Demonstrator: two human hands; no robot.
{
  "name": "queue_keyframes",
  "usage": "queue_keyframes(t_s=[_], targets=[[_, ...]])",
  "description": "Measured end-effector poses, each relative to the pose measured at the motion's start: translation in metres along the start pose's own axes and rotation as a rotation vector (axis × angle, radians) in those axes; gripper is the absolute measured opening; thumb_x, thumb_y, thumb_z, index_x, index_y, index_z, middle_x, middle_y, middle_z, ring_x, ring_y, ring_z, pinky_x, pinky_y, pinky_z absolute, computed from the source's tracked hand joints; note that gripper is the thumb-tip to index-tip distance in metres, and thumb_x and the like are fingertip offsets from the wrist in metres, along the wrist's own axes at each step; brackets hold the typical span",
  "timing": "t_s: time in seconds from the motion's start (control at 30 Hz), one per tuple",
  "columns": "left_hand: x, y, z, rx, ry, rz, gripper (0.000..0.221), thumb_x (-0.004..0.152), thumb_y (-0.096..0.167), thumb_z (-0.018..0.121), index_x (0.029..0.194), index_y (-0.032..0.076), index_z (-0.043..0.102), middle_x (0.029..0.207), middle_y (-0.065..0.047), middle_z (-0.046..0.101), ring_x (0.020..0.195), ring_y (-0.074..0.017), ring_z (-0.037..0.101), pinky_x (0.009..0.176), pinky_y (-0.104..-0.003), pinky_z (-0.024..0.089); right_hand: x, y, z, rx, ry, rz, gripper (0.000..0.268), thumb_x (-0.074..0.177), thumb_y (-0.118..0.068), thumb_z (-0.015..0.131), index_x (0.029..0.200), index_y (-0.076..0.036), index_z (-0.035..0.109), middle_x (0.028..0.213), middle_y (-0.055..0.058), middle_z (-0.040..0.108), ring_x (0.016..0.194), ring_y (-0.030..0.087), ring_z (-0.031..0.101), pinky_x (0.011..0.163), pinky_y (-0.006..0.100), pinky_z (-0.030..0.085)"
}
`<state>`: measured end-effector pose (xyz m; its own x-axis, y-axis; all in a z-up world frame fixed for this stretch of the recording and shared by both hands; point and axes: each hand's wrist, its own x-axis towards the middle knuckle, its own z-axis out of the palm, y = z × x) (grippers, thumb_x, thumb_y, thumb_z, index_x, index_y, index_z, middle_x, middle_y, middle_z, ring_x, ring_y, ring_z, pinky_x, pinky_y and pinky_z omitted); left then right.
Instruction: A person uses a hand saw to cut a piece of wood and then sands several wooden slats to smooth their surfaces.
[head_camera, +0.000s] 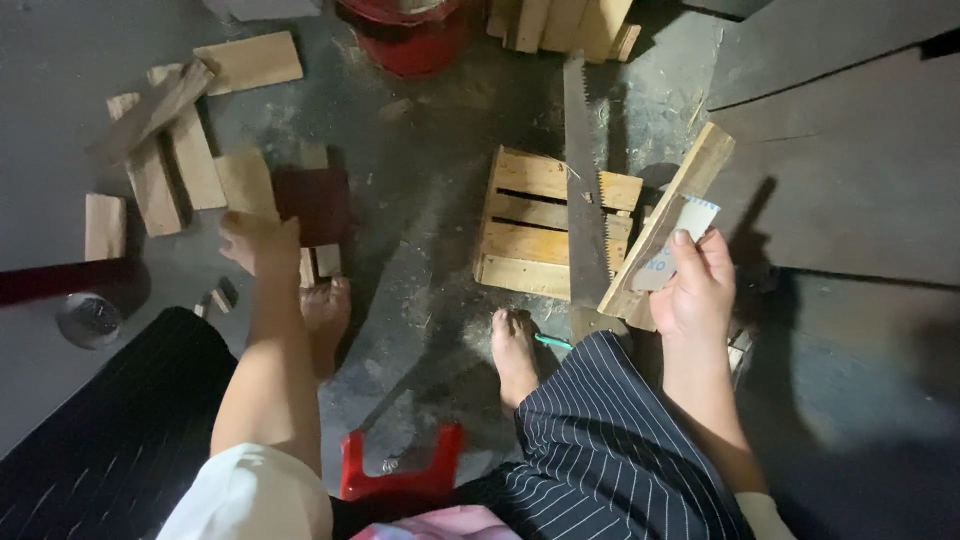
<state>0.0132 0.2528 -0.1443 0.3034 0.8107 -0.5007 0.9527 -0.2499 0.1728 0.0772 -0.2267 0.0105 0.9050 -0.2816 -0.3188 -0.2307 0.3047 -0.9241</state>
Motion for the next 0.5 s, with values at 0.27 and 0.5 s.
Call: queue_keyframes(t_s=[0.27, 0.5], targets=[[-0.029, 0.007, -0.019, -0.469, 0.225, -0.197, 0.093, 0.096, 0.017, 0.087, 0.157, 0.028, 0.019, 0.160, -0.013, 0.018, 0.148, -0.0338, 0.023, 0.123, -0.057, 0.027, 0.007, 0.007, -0.012, -0.025, 0.016, -0.001, 0.009, 0.101, -0.011, 0.069, 0.104, -0.017, 0.063, 0.093, 0.000, 0.072, 0.092, 0.013, 0.076, 0.087, 0.029, 0.065], [-0.031, 0.005, 0.060, 0.329, 0.165, 0.331, 0.038, 0.091, 0.042, 0.080, 0.122, 0.021, 0.073, 0.145, -0.016, 0.055, 0.147, -0.0427, 0.036, 0.118, -0.064, 0.023, 0.013, 0.005, -0.017, -0.033, 0.067, -0.010, 0.009, 0.100, -0.012, 0.071, 0.102, -0.017, 0.064, 0.091, 0.001, 0.073, 0.088, 0.013, 0.077, 0.086, 0.027, 0.065]])
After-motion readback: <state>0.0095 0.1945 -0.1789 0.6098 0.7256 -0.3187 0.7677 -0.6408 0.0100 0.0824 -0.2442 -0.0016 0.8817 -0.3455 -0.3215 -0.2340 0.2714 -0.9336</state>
